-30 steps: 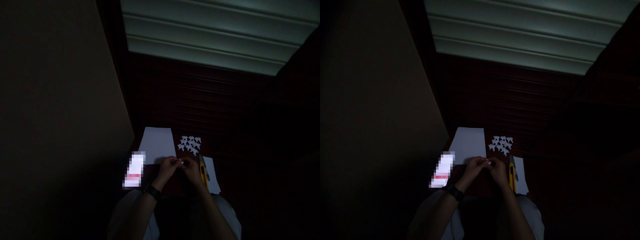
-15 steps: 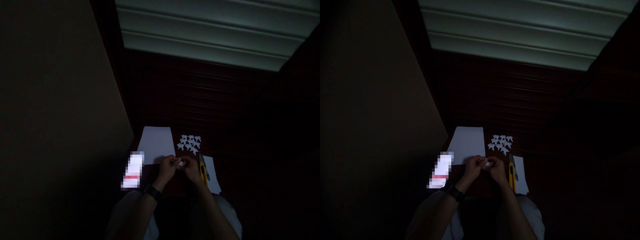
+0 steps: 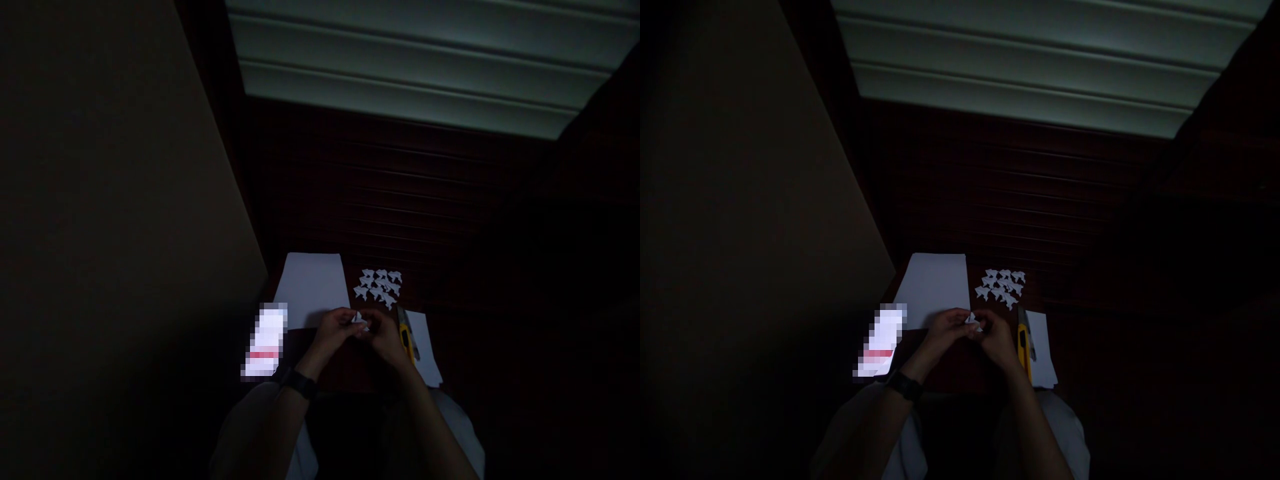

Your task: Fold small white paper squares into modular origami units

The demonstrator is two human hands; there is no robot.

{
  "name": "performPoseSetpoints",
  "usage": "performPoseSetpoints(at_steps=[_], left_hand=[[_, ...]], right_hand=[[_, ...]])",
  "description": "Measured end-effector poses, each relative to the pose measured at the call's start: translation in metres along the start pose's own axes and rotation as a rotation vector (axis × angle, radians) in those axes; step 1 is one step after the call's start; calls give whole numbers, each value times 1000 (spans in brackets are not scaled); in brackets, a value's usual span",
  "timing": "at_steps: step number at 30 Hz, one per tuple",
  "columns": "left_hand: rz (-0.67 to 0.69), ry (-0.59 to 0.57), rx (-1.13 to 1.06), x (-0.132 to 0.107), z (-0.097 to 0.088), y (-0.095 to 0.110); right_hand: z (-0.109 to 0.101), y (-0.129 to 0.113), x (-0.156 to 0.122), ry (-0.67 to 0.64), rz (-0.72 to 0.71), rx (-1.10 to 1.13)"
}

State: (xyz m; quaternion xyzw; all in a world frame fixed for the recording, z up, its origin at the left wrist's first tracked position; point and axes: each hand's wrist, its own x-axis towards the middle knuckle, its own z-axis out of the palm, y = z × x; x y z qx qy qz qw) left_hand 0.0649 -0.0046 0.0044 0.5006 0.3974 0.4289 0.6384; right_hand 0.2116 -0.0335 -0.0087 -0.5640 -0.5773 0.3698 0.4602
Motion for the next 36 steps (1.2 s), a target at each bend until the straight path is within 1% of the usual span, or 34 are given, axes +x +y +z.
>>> performPoseSetpoints(at_steps=[4, 7, 9, 13, 15, 19, 23, 27, 30, 33, 36], left_hand=[[-16, -64, 5, -3, 1, 7], [-39, -83, 47, -5, 0, 11], [-46, -50, 40, -4, -1, 11], [-15, 99, -54, 0, -5, 2], [-1, 148, -82, 1, -5, -3], [-4, 212, -109, 0, -3, -6], [-22, 254, -96, -2, -1, -4], [-35, 237, -116, -2, 0, -4], [-50, 235, -110, -2, 1, -7], [-54, 232, -105, -2, 3, -8], [-49, 173, -111, -4, 4, -5]], right_hand=[[-3, -7, -3, -40, -29, 15], [-6, -13, -4, -57, -33, 42], [-6, -16, -5, -41, -18, 56], [1, -19, -6, -2, 0, 165], [6, -19, -7, 17, 5, 208], [16, -18, -6, 83, 22, 198], [17, -17, -6, 98, 30, 174], [12, -17, -6, 60, 28, 157], [11, -15, -5, 76, 38, 153], [9, -12, -4, 99, 66, 194], [6, -8, -1, 101, 90, 214]])
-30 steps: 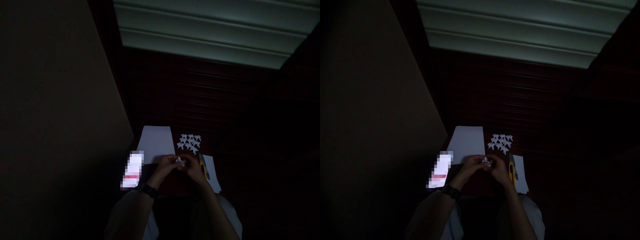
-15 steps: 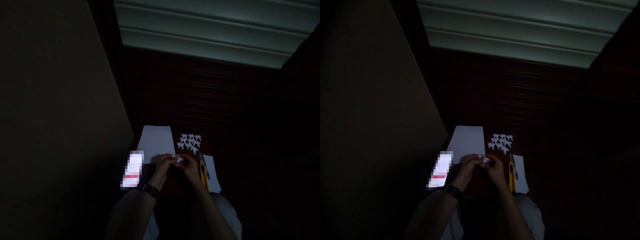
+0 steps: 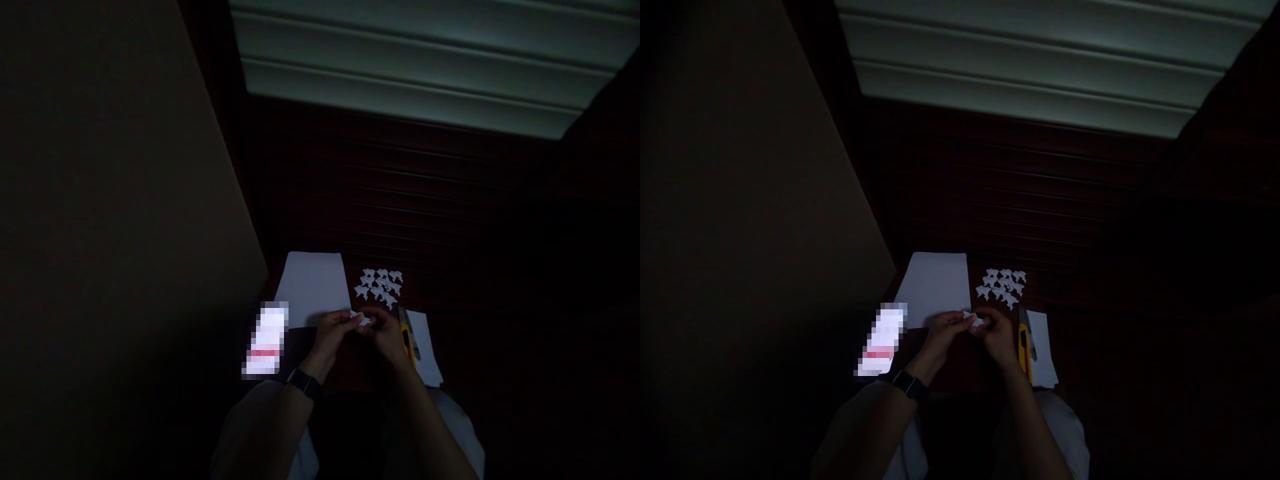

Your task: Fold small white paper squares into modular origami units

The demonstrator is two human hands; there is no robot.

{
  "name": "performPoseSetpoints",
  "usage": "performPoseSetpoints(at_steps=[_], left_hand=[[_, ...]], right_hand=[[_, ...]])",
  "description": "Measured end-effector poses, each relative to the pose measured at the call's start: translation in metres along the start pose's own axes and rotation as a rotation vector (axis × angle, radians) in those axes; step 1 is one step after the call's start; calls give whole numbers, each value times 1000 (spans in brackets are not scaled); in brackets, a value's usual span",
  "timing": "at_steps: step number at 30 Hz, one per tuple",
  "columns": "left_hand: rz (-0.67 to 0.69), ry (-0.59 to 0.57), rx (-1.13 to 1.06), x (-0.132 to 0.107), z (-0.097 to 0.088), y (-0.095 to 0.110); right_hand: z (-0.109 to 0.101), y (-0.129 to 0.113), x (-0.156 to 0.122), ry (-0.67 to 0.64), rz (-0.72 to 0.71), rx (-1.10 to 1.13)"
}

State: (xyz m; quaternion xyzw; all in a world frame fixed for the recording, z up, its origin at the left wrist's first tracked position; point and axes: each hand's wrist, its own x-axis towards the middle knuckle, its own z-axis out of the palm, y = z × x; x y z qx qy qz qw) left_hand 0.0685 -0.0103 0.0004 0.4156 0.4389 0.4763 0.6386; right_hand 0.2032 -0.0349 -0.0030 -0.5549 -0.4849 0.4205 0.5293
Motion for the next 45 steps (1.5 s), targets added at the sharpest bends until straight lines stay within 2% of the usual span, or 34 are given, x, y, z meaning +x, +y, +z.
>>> performPoseSetpoints(at_steps=[4, 8, 15, 19, 24, 29, 33, 37, 45], left_hand=[[-48, -115, 7, -4, 1, 8], [-127, -100, -55, -6, 4, 11], [-87, -191, -179, -3, 3, 3], [-38, -144, -141, 1, -2, -5], [27, -44, 17, 5, -5, -6], [119, 12, 66, 8, -5, -2], [135, -22, 64, 8, -6, -3], [82, -71, 92, 7, -6, -4], [-20, -133, 85, 4, -6, -1]], right_hand=[[-5, 2, 2, 29, -32, -73], [-5, -2, 2, 40, -84, -137], [-10, -8, 1, -30, -73, -34], [-14, -13, -1, -103, -41, 58], [-12, -20, -4, -70, -35, 63], [-13, -23, -5, -87, -8, 128], [-12, -20, -4, -100, -18, 113], [-9, -15, -2, -86, -21, 81], [-13, -3, 1, -110, 100, 190]])
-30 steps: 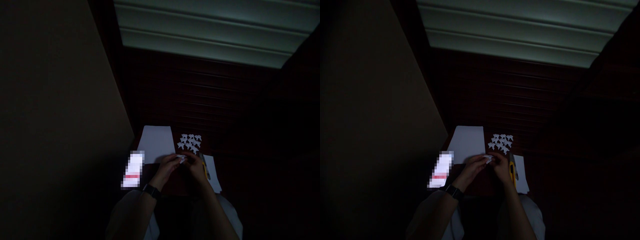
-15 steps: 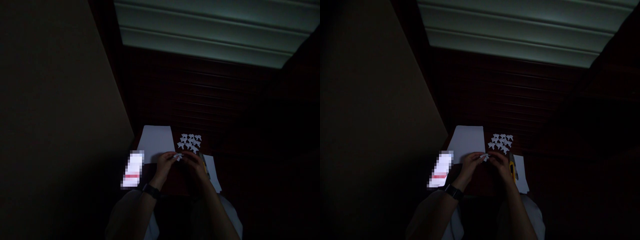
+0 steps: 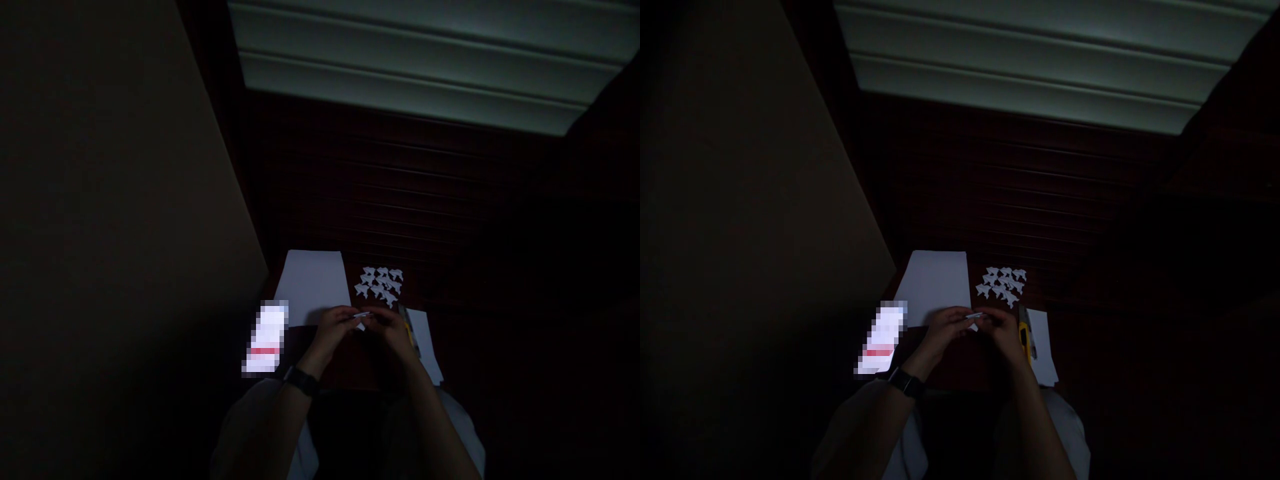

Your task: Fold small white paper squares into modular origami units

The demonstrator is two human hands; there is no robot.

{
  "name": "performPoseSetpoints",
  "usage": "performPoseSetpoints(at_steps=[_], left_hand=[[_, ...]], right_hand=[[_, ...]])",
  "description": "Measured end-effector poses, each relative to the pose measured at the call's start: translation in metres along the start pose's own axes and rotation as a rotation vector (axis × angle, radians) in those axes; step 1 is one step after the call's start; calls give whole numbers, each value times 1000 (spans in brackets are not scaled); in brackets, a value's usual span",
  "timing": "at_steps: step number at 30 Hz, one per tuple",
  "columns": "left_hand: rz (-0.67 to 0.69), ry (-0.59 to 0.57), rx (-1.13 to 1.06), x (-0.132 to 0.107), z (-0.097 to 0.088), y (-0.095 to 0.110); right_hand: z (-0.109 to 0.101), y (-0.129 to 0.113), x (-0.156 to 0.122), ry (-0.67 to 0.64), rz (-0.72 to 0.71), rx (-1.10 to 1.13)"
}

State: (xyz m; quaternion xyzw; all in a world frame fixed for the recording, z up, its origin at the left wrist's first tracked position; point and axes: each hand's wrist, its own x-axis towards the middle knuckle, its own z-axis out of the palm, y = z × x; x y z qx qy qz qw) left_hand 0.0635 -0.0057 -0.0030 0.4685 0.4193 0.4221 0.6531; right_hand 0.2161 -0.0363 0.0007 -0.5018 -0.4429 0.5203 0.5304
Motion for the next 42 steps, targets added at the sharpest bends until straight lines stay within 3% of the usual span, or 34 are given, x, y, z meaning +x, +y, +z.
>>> performPoseSetpoints(at_steps=[6, 13, 21, 26, 34, 42], left_hand=[[8, -78, 26, -1, -2, 3], [266, -27, 228, 3, 2, 4], [143, 23, 159, 5, -1, 0], [81, 34, 112, 4, -1, 0], [186, 17, 266, 5, -1, 0], [278, 28, 316, -2, 2, 10]], right_hand=[[-1, 4, 0, 27, 3, 53], [-3, 8, 3, 89, -54, 2], [1, 3, -1, -2, 59, 132], [-1, 8, 1, 47, 73, 146], [2, -1, -2, -10, 67, 74], [1, 2, 1, 119, 35, -29]])
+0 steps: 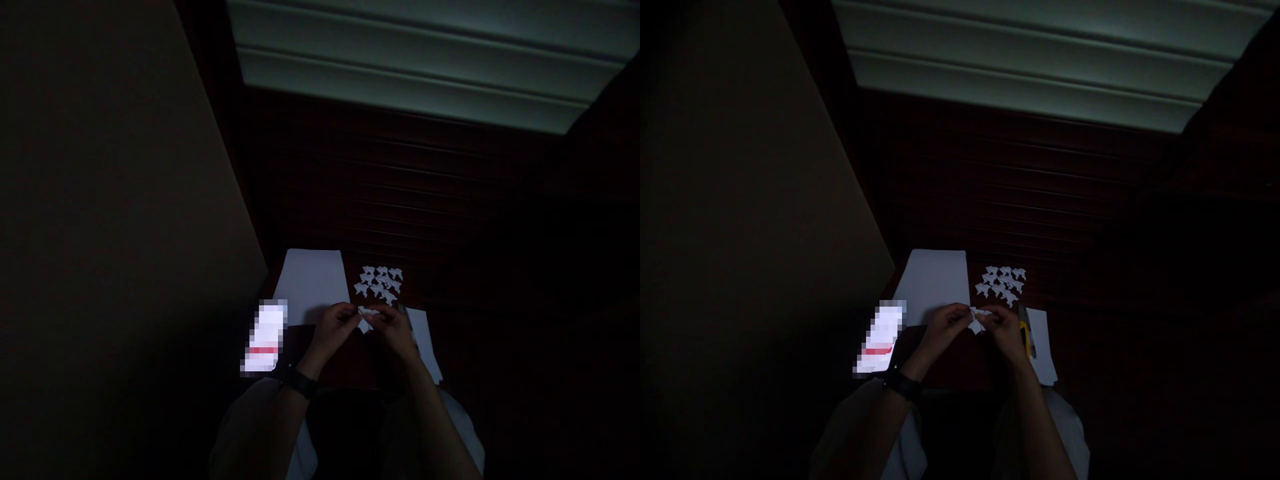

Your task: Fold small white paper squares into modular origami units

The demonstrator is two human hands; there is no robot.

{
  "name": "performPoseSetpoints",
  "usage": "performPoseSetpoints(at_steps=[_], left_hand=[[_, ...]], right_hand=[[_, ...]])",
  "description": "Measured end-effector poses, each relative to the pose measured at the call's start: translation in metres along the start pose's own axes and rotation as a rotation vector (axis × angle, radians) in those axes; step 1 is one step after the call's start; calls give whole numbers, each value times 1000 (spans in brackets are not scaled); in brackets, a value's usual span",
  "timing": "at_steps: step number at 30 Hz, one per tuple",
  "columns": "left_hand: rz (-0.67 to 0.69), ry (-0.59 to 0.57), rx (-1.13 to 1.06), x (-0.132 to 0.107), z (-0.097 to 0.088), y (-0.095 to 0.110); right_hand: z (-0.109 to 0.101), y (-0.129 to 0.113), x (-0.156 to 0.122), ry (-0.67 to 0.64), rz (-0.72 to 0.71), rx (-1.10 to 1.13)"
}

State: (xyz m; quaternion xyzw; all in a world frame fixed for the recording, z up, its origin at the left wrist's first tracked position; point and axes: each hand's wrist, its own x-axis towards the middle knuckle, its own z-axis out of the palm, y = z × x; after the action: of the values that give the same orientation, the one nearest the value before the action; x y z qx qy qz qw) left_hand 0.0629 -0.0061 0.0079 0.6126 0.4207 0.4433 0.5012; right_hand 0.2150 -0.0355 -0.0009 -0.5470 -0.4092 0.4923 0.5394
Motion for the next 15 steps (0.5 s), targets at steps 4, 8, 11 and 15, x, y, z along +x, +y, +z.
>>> performPoseSetpoints(at_steps=[4, 8, 11, 15], left_hand=[[-59, -76, 4, -2, -2, 7], [-48, -107, -11, -3, -1, 9], [-7, -42, 45, -3, 1, 6], [15, -11, 8, -3, 3, 4]], right_hand=[[0, -1, 1, 37, -102, -109], [-1, -5, 1, 37, -241, -176], [-4, -8, 1, 75, -354, -266], [-6, -10, 0, 78, -356, -297]])
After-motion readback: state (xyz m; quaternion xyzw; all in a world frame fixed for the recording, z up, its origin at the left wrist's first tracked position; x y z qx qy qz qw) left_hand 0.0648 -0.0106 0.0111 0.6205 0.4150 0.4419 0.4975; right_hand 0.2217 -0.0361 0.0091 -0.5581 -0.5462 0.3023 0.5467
